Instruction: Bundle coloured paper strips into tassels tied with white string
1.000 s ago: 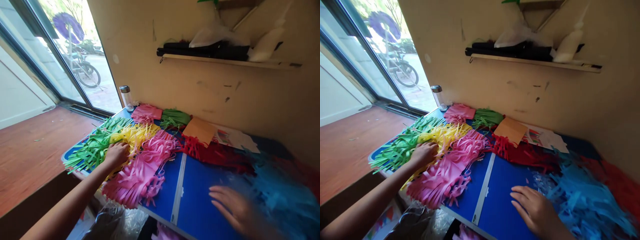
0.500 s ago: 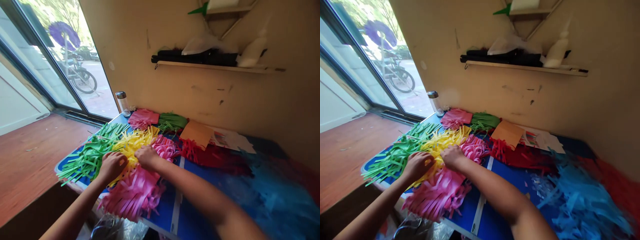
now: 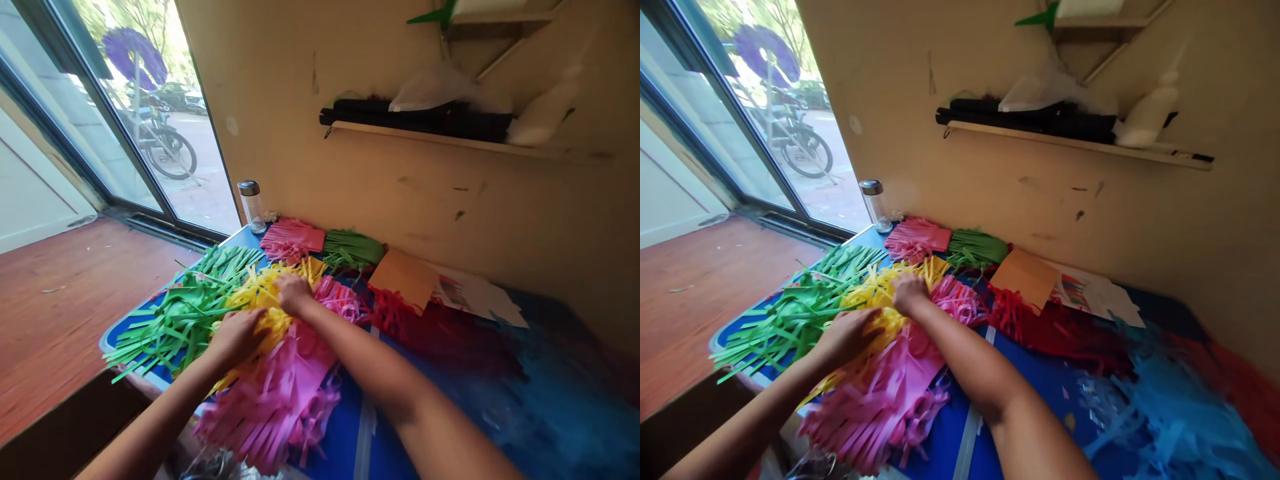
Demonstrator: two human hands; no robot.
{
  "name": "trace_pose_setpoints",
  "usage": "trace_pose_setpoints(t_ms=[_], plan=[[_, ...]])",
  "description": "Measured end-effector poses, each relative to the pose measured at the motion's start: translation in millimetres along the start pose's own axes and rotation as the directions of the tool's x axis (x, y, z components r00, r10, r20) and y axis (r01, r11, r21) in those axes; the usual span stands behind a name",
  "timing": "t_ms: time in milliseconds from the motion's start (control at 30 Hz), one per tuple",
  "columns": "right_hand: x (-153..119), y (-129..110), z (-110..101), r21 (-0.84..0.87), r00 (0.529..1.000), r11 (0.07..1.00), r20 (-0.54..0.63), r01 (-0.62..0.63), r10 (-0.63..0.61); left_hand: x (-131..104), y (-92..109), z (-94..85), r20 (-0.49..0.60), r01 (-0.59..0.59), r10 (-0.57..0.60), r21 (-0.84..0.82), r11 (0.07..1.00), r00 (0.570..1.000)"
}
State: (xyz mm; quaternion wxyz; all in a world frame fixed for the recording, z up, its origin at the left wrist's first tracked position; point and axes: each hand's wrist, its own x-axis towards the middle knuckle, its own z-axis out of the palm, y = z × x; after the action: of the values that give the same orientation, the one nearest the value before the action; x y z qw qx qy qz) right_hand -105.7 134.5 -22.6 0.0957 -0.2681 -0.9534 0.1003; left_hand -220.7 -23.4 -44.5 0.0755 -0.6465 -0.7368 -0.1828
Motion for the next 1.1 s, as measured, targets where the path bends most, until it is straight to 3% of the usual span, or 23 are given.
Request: trace_pose_setpoints(t_ms=[100,167,267,433,600,767,967,1100], plan=[[-1.3,25.8,-9.0,0.015,0.971,0.981,-0.138,-0.194,0.195,-3.2,-1.4,0.1,0.085,-0.015,0.013,0.022,1.0,0.996],[-9.1,34.4,-12.8,0.032,0.955,0.975,-0.2,-0.218,0.22,-0.5,-7.6,-4.9,0.072,0.028,-0.032,0.061,0.998,0.997],[-22.7,27.9,-12.3,0.134,0.937,0.978,-0.29,-0.16,0.193,23.7,-13.1,-6.7,0.08,0.011,-0.018,0.097,0.995,0.997],[-46.4,15.4,-13.2,0.289,0.915,0.957,-0.385,-0.006,0.122,71.4,-7.4,6.1,0.231,-0.231,0.214,0.052,0.971,0.949],[-75.1,25.9,-23.2,0.318,0.927,0.948,-0.361,0.015,0.106,81.5,-8.9,9.4,0.299,-0.32,0.301,0.014,0.947,0.906],[-89.6,24.7,-16.2,0.287,0.958,0.957,-0.283,0.041,0.044,89.8,-12.6,0.9,0.312,-0.31,0.298,-0.011,0.951,0.902],[-99.1,20.5,-5.8,0.206,0.97,0.974,-0.241,0.092,-0.041,98.5,-28.9,-19.6,0.327,-0.242,0.248,-0.06,0.968,0.912],[-98.9,16.9,-6.1,0.137,0.96,0.965,-0.205,0.224,-0.193,101.3,-40.7,-36.1,0.3,-0.105,0.113,-0.045,0.994,0.947]])
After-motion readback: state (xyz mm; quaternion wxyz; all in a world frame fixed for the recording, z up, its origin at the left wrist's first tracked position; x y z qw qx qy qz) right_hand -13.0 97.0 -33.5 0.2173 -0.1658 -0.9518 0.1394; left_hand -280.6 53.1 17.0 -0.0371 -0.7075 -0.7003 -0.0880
